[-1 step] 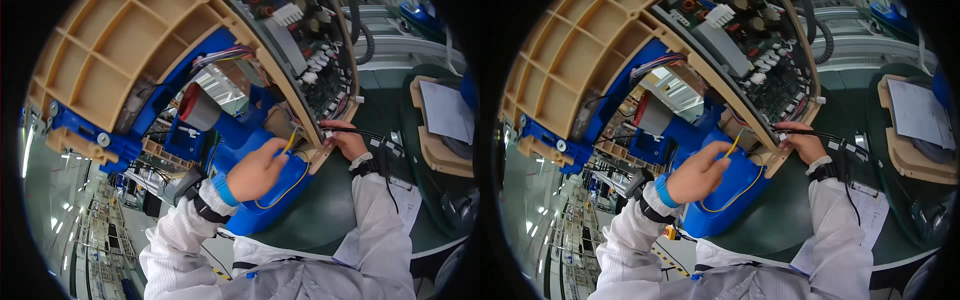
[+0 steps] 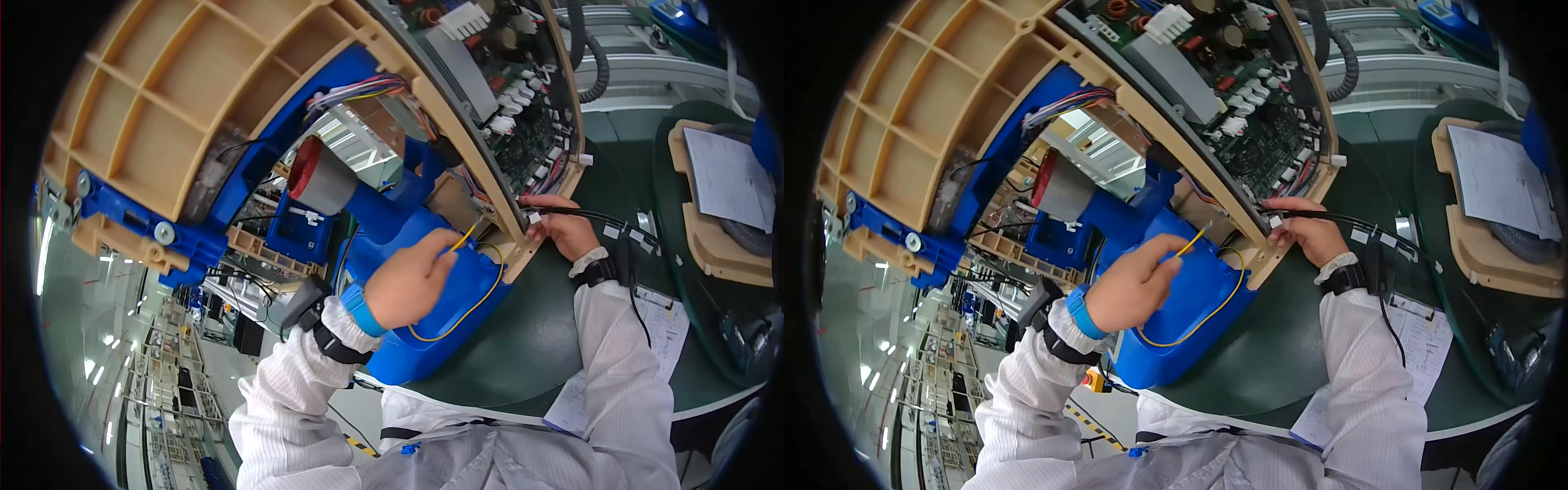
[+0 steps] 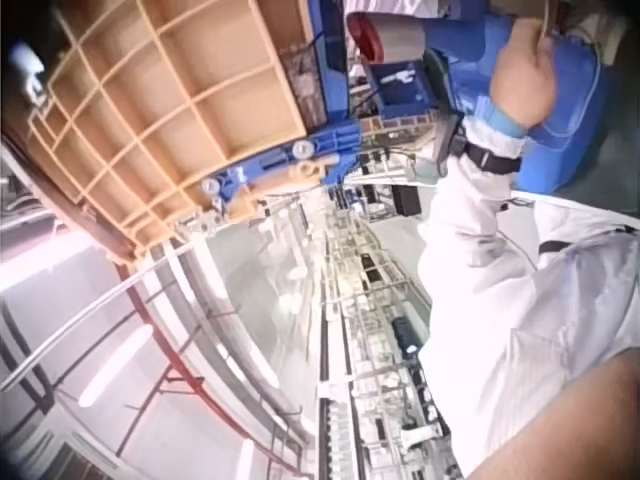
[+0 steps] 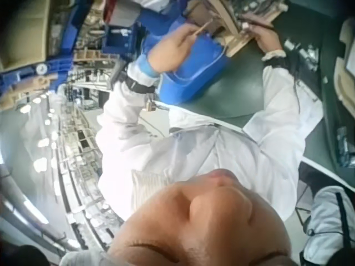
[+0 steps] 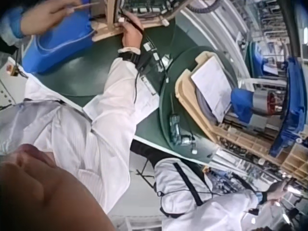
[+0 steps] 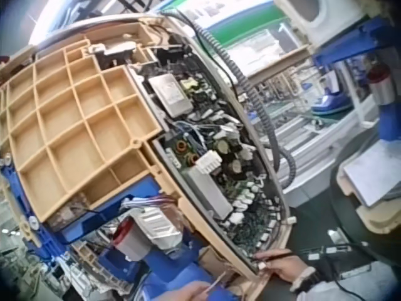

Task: Connecting wires and cables to a circuit board within an electronic device housing.

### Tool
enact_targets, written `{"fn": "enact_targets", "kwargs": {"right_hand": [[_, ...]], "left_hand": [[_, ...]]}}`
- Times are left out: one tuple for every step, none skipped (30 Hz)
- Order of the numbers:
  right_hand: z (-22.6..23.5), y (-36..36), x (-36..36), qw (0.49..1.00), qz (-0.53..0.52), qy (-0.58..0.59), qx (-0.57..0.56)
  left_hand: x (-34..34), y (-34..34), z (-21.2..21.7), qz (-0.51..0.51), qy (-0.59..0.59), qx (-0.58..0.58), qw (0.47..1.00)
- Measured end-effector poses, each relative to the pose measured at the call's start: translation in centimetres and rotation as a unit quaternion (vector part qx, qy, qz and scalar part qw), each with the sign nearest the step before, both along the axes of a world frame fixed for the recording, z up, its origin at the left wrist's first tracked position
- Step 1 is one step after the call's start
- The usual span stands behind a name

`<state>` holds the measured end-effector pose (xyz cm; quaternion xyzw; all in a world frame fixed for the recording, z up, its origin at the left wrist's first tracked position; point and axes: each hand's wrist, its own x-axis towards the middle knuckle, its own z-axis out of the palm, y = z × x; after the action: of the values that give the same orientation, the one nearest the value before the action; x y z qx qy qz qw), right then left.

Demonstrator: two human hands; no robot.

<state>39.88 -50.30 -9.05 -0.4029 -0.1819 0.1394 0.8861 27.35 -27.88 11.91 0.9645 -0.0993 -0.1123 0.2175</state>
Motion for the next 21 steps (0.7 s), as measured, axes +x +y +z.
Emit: {"fn": "enact_targets", "kwargs": {"right_hand": [[0.0,-0.2,-0.3,1.0,-0.006,0.008,0.0],[0.0,-0.5,-0.5,1.0,-0.007,0.005,0.007],[0.3,-0.5,-0.6,1.0,-0.005,-0.005,0.016],[-0.2,-0.5,-0.5,1.0,-0.007,-0.001,0.015],[-0.5,-0.2,-0.3,0.999,-0.001,-0.016,0.033],[-0.9,-0.1,-0.2,0.998,0.006,-0.031,0.05],[-0.9,0.1,-0.1,0.998,0.006,-0.027,0.051],[-0.8,0.3,-0.1,0.999,-0.014,-0.05,0.018],[-0.8,0.3,-0.1,0.997,-0.037,-0.071,-0.016],[-0.8,0.2,0.0,0.997,-0.041,-0.067,-0.015],[-0.9,0.2,0.0,0.995,-0.047,-0.073,-0.041],[-0.8,0.1,0.1,0.993,-0.054,-0.079,-0.065],[-0.6,0.0,0.2,0.992,-0.058,-0.083,-0.076],[-0.5,-0.1,0.2,0.991,-0.055,-0.093,-0.082],[-0.6,-0.2,0.3,0.991,-0.06,-0.094,-0.076],[-0.9,-0.1,0.4,0.991,-0.062,-0.096,-0.068],[-1.2,0.0,0.4,0.995,-0.057,-0.071,-0.05],[-0.9,0.2,0.4,0.998,-0.033,-0.049,-0.036],[-0.5,-0.3,0.2,0.999,-0.016,-0.032,-0.03],[-0.2,-0.9,0.0,1.0,0.002,-0.015,-0.024],[0.0,-1.0,0.1,0.999,0.014,0.008,-0.038]], "left_hand": [[0.0,-0.7,0.7,0.073,0.063,-0.001,0.995],[0.8,0.0,-0.4,0.068,0.07,-0.001,0.995],[1.5,1.5,-2.0,0.013,-0.035,0.029,0.999],[2.3,2.6,-3.6,-0.043,-0.136,0.057,0.988],[2.9,2.7,-4.4,-0.037,-0.192,0.075,0.978],[3.7,2.7,-5.3,-0.037,-0.19,0.076,0.978],[4.5,2.8,-6.1,-0.034,-0.194,0.109,0.974],[5.4,2.7,-6.7,-0.031,-0.197,0.143,0.969],[6.4,2.4,-7.3,-0.035,-0.194,0.143,0.97],[7.3,2.0,-7.9,-0.023,-0.193,0.177,0.965],[8.1,1.8,-8.5,-0.011,-0.192,0.21,0.959],[8.9,2.1,-9.5,-0.018,-0.189,0.212,0.959],[9.7,2.5,-10.3,-0.048,-0.241,0.178,0.953],[10.4,3.0,-11.2,-0.078,-0.291,0.143,0.943],[11.0,2.7,-11.7,-0.089,-0.287,0.142,0.943],[11.4,2.8,-12.3,-0.062,-0.254,0.166,0.951],[11.7,3.0,-12.9,-0.036,-0.22,0.191,0.956],[12.3,4.7,-13.5,-0.1,-0.218,0.233,0.942],[12.3,5.0,-13.1,-0.145,-0.235,0.236,0.932],[12.2,5.0,-12.9,-0.188,-0.25,0.238,0.92],[12.5,5.4,-13.3,-0.165,-0.249,0.22,0.929]]}}
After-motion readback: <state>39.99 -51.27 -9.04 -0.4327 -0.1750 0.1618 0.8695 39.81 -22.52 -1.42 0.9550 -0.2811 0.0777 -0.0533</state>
